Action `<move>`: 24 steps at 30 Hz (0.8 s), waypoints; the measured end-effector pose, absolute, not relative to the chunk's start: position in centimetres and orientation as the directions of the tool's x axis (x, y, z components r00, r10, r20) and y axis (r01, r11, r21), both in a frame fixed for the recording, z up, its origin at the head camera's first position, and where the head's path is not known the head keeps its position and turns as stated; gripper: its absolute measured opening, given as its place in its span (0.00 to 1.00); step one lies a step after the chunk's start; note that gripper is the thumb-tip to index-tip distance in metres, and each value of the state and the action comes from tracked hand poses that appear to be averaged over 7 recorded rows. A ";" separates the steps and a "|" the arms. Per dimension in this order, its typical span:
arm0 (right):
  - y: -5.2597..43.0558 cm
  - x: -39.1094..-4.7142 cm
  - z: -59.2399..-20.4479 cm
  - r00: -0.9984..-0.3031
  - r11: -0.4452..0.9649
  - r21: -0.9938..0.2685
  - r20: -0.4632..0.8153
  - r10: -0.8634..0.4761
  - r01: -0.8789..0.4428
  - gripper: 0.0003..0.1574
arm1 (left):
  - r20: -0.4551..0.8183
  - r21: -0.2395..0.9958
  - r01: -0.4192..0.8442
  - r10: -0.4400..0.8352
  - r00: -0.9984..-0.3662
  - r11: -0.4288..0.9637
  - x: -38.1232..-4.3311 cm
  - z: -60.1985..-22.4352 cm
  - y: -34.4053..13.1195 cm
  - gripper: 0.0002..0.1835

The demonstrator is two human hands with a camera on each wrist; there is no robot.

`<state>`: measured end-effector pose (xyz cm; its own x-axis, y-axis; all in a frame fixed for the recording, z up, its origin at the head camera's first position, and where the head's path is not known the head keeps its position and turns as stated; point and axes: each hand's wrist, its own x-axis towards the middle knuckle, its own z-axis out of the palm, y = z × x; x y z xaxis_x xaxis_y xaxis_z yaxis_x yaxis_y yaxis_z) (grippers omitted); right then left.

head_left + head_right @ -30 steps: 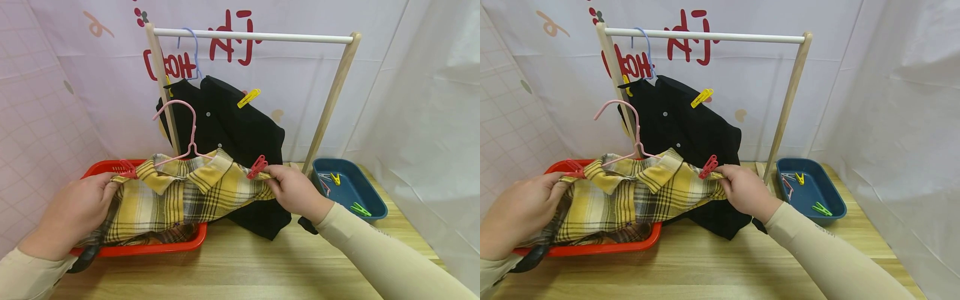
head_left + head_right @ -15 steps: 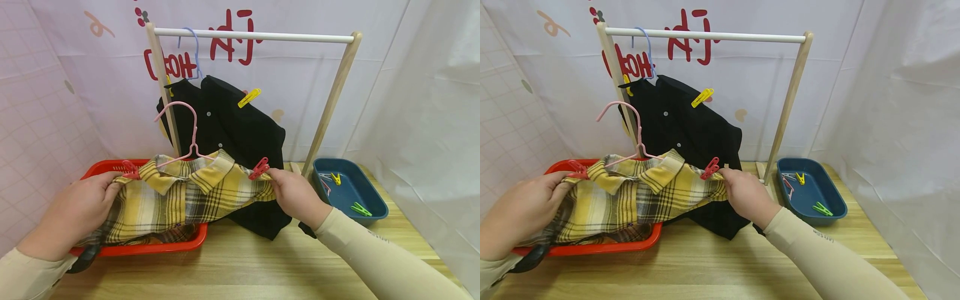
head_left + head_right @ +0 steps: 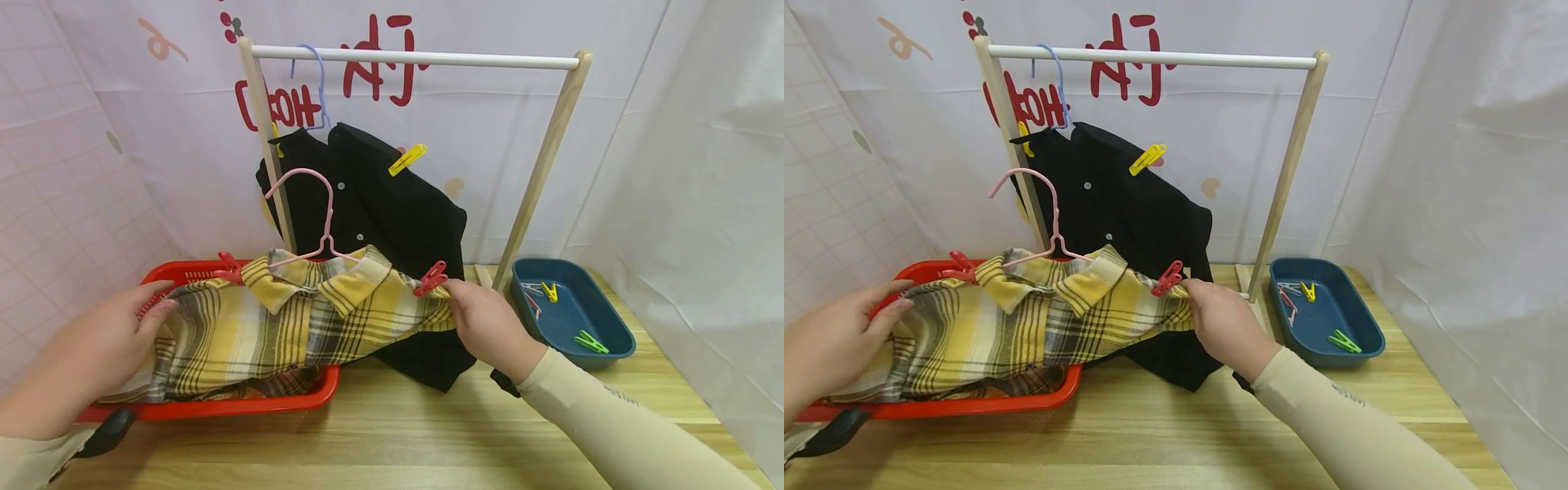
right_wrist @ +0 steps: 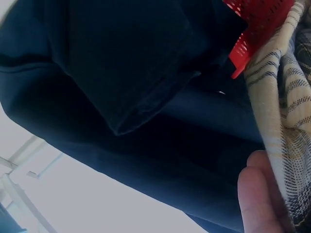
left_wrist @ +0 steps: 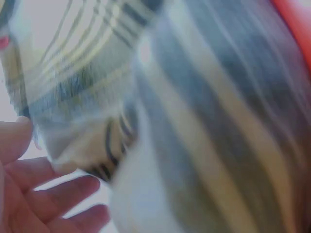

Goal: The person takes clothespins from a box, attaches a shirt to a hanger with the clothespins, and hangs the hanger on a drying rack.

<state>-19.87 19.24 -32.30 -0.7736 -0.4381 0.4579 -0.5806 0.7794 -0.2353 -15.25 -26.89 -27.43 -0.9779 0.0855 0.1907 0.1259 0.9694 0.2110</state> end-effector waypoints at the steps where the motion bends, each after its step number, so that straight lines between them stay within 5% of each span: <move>1: 19.3 -19.8 -32.4 -0.775 0.779 -0.239 0.459 -0.435 -0.579 0.10 | 0.184 0.213 0.119 0.080 -0.980 0.970 -15.2 -27.6 -27.4 0.31; 11: 20.0 -19.5 -33.1 -0.797 0.794 -0.275 0.468 -0.383 -0.543 0.11 | -0.022 0.026 0.095 0.096 -0.995 0.995 -13.8 -31.1 -33.6 0.45; 16: 20.3 -19.6 -33.5 -0.797 0.801 -0.273 0.480 -0.366 -0.533 0.10 | -0.206 0.140 0.042 0.071 -0.976 0.989 -13.4 -32.9 -35.6 0.42; 24: 21.0 -19.7 -33.6 -0.805 0.807 -0.298 0.495 -0.327 -0.510 0.12 | -0.297 0.287 -0.042 0.047 -0.954 0.957 -13.2 -34.0 -36.1 0.45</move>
<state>-19.75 21.00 -33.56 -0.8052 -0.3266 0.4950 -0.5103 0.8069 -0.2976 -13.22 -36.13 -33.99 -0.9539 0.0469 -0.2965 -0.0421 0.9570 0.2869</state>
